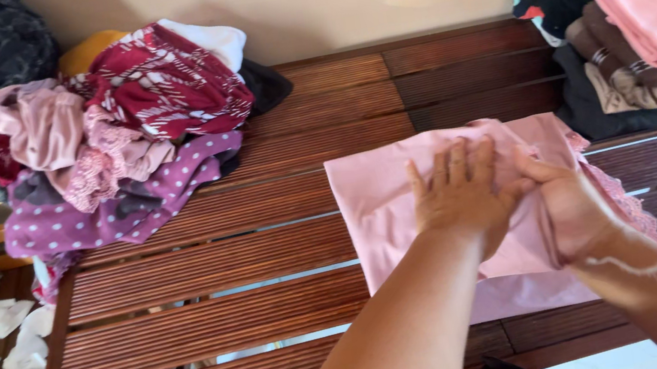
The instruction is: The person folds a pink tank top, pink shorts, and red plaid pajama pants by hand on a wooden slatted surface and stacks them on top of other folded garments.
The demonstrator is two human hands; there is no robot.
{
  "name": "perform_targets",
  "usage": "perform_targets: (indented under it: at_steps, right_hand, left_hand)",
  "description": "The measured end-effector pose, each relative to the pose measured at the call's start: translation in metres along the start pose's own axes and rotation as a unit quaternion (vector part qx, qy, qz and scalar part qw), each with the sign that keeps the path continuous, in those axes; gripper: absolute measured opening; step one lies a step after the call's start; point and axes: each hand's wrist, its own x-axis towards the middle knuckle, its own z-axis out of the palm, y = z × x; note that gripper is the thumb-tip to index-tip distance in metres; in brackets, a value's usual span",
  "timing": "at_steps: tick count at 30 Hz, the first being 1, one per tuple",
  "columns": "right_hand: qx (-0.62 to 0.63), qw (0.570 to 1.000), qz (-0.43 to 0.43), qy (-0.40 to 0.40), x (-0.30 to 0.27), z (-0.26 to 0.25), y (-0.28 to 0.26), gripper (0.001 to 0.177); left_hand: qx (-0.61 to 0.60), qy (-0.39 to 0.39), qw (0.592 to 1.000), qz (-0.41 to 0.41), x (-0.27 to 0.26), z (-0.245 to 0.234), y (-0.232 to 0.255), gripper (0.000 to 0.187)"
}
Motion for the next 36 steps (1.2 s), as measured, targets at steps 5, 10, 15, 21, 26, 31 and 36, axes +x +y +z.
perform_targets:
  at_steps: [5, 10, 15, 21, 26, 31, 36]
  right_hand:
    - [-0.175, 0.972, -0.094, 0.126, 0.004, -0.074, -0.026, 0.049]
    - [-0.462, 0.833, -0.257, 0.163, 0.009, -0.046, 0.002, 0.041]
    - [-0.830, 0.547, 0.101, -0.023, -0.017, 0.084, 0.050, 0.051]
    - [-0.890, 0.440, -0.020, -0.118, -0.017, 0.098, 0.083, 0.057]
    - [-0.872, 0.469, 0.037, -0.131, -0.001, 0.088, 0.093, 0.032]
    - [-0.801, 0.555, -0.027, -0.221, -0.003, 0.112, 0.083, 0.016]
    - [-0.845, 0.428, 0.062, -0.314, -0.008, 0.135, 0.081, 0.012]
  left_hand:
    - [0.017, -0.026, 0.996, 0.078, 0.008, -0.018, 0.027, 0.077]
    - [-0.010, 0.124, 0.980, -0.155, 0.038, -0.040, -0.052, 0.036]
    - [0.076, 0.121, 0.962, -0.233, 0.041, -0.049, -0.113, 0.038]
    - [0.129, 0.114, 0.974, -0.149, 0.045, -0.036, -0.123, 0.036]
    - [0.025, 0.133, 0.981, -0.137, 0.059, -0.038, -0.156, 0.033]
    - [-0.016, 0.128, 0.936, -0.328, -0.001, -0.082, -0.197, 0.032]
    - [-0.016, 0.078, 0.907, -0.413, -0.122, -0.091, -0.192, 0.043]
